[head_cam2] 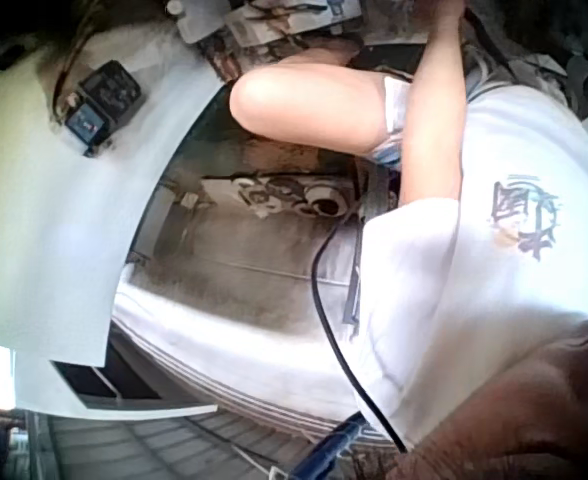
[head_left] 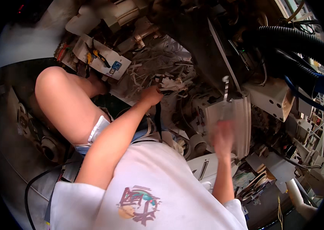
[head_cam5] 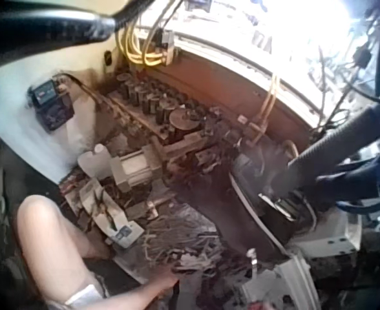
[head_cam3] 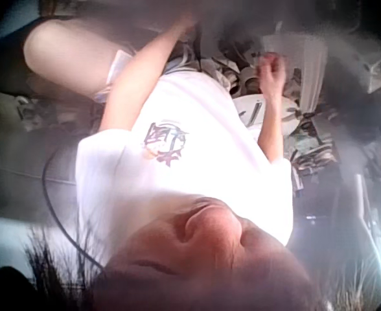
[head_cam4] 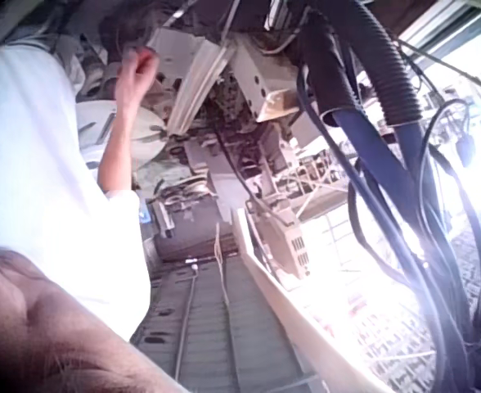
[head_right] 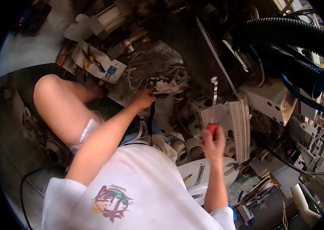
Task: The person is working on the internal components of a large machine, likely a paper shredder, using a screwdriver. They repeatedly insert the tool into a specific area to adjust or tighten a screw while holding the surrounding metal housing with their other hand.
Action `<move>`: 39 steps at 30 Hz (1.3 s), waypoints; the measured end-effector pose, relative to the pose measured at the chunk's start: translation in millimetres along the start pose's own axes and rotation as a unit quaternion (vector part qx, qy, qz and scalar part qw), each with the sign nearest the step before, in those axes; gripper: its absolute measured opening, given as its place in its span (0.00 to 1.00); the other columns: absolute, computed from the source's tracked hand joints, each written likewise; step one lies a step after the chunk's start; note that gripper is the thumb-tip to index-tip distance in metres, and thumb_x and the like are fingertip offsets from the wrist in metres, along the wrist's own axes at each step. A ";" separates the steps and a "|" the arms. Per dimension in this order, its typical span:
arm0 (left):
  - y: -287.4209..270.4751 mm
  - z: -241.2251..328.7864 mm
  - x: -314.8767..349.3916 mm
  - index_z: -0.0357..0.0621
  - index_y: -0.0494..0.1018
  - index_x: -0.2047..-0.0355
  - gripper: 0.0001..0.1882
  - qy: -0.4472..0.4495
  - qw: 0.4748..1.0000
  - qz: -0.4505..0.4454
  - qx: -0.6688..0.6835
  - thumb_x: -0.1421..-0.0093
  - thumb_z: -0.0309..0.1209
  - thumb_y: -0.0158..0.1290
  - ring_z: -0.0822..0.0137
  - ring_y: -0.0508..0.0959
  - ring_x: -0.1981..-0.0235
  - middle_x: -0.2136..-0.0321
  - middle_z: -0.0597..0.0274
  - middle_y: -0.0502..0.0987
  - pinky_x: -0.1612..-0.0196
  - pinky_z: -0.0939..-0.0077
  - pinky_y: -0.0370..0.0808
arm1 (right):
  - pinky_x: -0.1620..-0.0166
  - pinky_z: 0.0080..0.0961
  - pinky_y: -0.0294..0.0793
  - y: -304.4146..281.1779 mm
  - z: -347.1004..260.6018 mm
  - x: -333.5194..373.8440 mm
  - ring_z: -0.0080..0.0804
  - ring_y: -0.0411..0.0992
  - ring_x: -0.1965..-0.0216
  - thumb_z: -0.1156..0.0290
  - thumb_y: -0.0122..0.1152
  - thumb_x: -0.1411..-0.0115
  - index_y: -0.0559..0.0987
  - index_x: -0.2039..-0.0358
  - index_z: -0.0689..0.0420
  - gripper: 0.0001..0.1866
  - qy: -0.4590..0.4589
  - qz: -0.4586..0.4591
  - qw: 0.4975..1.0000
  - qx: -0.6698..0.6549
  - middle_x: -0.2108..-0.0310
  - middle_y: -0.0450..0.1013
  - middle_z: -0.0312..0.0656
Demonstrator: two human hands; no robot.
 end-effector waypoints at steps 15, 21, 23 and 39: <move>23.2 -30.8 -52.9 0.50 0.68 0.42 0.22 0.038 0.983 0.158 0.085 0.32 0.44 0.50 0.51 0.77 0.55 0.50 0.55 0.76 0.53 0.49 0.77 | 0.71 0.31 0.71 107.8 107.1 -38.9 0.31 0.71 0.75 0.60 0.57 0.33 0.74 0.48 0.61 0.20 0.014 -0.100 0.992 0.080 0.72 0.74 0.44; 17.5 -27.9 -57.3 0.50 0.71 0.44 0.20 0.087 0.971 0.208 0.075 0.33 0.43 0.52 0.50 0.78 0.54 0.52 0.56 0.77 0.54 0.47 0.77 | 0.65 0.36 0.75 134.0 80.7 -56.4 0.45 0.79 0.66 0.61 0.57 0.34 0.72 0.43 0.60 0.23 -0.105 -0.071 0.964 0.235 0.64 0.79 0.49; 13.9 -21.4 -54.3 0.49 0.71 0.45 0.20 0.083 0.974 0.194 0.084 0.33 0.43 0.52 0.50 0.78 0.54 0.52 0.55 0.77 0.54 0.47 0.77 | 0.61 0.40 0.76 133.7 57.4 -60.8 0.53 0.78 0.60 0.61 0.58 0.35 0.73 0.44 0.60 0.23 -0.075 -0.060 0.960 0.261 0.60 0.78 0.55; 27.7 -26.7 -66.9 0.50 0.77 0.52 0.15 0.061 0.961 0.170 0.209 0.38 0.37 0.58 0.51 0.80 0.58 0.57 0.54 0.80 0.55 0.51 0.79 | 0.63 0.40 0.76 112.8 28.6 -127.8 0.53 0.78 0.65 0.57 0.60 0.37 0.80 0.52 0.53 0.18 -0.064 -0.107 0.897 0.424 0.69 0.78 0.53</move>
Point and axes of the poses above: each hand's wrist, its own x-axis away from the middle knuckle, its own y-axis out of the palm, z = x × y, the point moved 2 cm from there along -x, towards the middle knuckle
